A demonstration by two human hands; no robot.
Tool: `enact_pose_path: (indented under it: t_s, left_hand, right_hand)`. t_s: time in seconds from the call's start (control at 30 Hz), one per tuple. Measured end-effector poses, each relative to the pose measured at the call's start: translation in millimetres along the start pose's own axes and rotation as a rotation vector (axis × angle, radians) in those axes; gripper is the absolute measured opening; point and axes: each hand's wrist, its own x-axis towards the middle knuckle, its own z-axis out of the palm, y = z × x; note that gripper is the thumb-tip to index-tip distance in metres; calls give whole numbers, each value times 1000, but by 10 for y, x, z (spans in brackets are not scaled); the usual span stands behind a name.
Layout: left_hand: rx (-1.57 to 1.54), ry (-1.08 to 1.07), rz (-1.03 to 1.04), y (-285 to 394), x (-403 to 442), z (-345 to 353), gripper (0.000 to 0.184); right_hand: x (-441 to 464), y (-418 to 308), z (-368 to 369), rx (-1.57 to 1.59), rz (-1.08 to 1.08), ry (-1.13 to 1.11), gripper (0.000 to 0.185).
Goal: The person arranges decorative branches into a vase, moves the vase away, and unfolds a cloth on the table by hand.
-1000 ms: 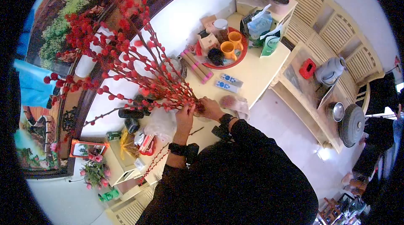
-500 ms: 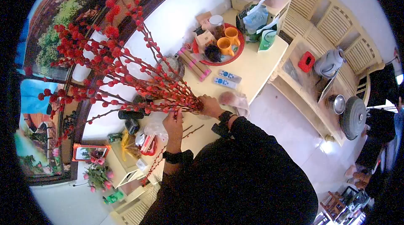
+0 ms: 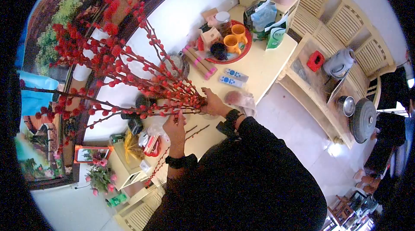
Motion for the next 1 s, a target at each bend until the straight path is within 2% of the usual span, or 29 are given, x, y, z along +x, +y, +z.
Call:
enact_pose_path:
  t_s: [0.07,0.17,0.27,0.33,0.63,0.73,0.87,0.93,0.97,1.0]
  left_hand:
    - [-31,10,31,-49,-27,-17,27]
    - [0,-3,23,-168,-69,21,13]
    - [-80,-11,-30,-209,-92,114,12]
    - [-49,-31,14,-260,-94,125,12]
    - [-10,-40,21,-208,-49,0,19]
    - [30,-55,51,-337,-82,51,24]
    - [-12,-79,44,-342,-131,89,22]
    - [-51,-92,24,-288,-155,64,20]
    - [-71,-98,18,-255,-170,40,19]
    - [-92,-105,11,-239,-184,23,18]
  right_hand:
    - [41,-90,-21,89,-11,-28,86]
    - [91,-193,16,160,-47,-59,86]
    - [74,-326,55,124,-46,-34,85]
    - [69,-337,114,83,-3,8,86]
    - [94,-474,66,-69,160,-53,67]
    - [113,-361,111,-44,168,-101,78]
    - [134,-196,190,91,10,-18,81]
    - [89,-402,40,99,-68,-18,89]
    - [81,-422,-7,192,-12,-80,97]
    - [59,-469,-43,178,-34,-41,98]
